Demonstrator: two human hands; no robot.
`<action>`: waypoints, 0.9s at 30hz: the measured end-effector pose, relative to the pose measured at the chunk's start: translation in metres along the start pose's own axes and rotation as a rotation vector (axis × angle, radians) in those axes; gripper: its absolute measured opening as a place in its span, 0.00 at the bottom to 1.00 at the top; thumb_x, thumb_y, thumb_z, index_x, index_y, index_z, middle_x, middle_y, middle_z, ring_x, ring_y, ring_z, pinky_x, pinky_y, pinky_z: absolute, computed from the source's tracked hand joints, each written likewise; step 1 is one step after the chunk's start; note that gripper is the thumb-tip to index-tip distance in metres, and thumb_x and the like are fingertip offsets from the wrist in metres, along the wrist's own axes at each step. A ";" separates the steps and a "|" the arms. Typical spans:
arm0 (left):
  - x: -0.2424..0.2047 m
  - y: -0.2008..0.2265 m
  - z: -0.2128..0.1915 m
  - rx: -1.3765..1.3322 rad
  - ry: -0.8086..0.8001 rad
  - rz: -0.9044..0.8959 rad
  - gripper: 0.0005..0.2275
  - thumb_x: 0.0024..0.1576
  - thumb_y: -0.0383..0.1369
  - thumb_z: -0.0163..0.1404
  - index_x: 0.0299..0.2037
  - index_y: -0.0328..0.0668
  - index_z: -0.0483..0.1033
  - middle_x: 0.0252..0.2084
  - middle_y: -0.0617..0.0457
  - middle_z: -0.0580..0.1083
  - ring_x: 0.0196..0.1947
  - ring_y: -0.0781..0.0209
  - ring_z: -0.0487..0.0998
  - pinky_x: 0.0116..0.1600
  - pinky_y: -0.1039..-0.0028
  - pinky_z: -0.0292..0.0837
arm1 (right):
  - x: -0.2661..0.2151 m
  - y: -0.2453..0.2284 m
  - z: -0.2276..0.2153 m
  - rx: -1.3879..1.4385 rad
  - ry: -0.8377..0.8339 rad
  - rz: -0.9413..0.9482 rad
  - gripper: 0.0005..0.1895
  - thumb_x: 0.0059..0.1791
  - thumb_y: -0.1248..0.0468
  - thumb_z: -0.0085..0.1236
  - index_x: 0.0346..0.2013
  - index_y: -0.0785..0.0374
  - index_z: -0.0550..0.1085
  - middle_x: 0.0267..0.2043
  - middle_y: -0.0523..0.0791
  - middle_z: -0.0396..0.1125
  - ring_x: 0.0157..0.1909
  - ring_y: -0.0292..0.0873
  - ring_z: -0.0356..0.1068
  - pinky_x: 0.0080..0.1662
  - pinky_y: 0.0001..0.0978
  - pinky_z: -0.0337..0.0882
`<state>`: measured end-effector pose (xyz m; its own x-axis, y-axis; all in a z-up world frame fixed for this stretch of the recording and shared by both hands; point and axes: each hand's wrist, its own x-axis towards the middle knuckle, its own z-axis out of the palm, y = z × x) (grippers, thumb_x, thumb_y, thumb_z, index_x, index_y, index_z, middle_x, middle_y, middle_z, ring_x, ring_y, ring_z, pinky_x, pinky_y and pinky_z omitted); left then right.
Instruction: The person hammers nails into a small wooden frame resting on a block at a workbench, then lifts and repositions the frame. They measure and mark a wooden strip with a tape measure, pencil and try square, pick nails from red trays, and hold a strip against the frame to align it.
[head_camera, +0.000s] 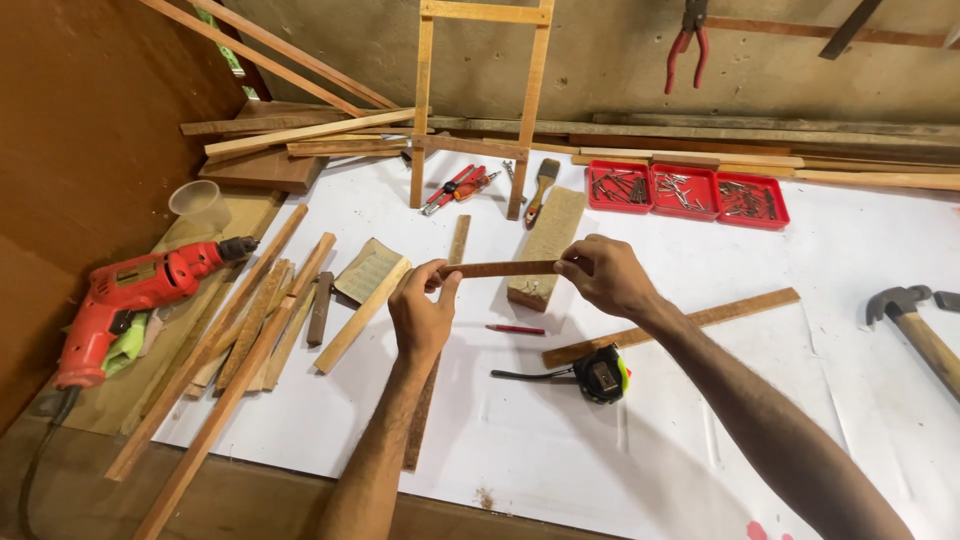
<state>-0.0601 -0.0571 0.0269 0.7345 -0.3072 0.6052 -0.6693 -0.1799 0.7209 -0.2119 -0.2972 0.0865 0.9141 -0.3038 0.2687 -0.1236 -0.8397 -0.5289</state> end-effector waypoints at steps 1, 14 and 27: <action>-0.001 0.003 0.005 -0.004 -0.004 0.001 0.12 0.55 0.31 0.62 0.46 0.35 0.80 0.33 0.49 0.78 0.33 0.56 0.79 0.41 0.68 0.77 | -0.007 0.004 -0.003 -0.002 0.002 0.004 0.11 0.51 0.58 0.61 0.37 0.64 0.81 0.31 0.47 0.72 0.29 0.44 0.71 0.32 0.38 0.72; -0.007 0.100 0.096 -0.161 -0.231 0.100 0.09 0.54 0.29 0.61 0.42 0.37 0.78 0.35 0.51 0.78 0.31 0.60 0.78 0.38 0.70 0.75 | -0.095 0.060 -0.055 0.033 0.106 -0.014 0.13 0.50 0.60 0.63 0.45 0.64 0.77 0.39 0.48 0.75 0.41 0.45 0.78 0.41 0.38 0.80; -0.063 0.172 0.241 0.066 -0.615 0.215 0.23 0.54 0.38 0.61 0.59 0.42 0.73 0.50 0.45 0.75 0.51 0.44 0.73 0.54 0.55 0.70 | -0.181 0.164 -0.091 0.014 0.365 0.387 0.21 0.50 0.58 0.63 0.55 0.63 0.75 0.40 0.48 0.74 0.36 0.44 0.75 0.39 0.37 0.75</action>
<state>-0.2491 -0.2938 0.0312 0.3981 -0.8177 0.4159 -0.8138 -0.1056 0.5714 -0.4331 -0.4206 0.0248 0.6085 -0.7294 0.3127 -0.4183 -0.6296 -0.6546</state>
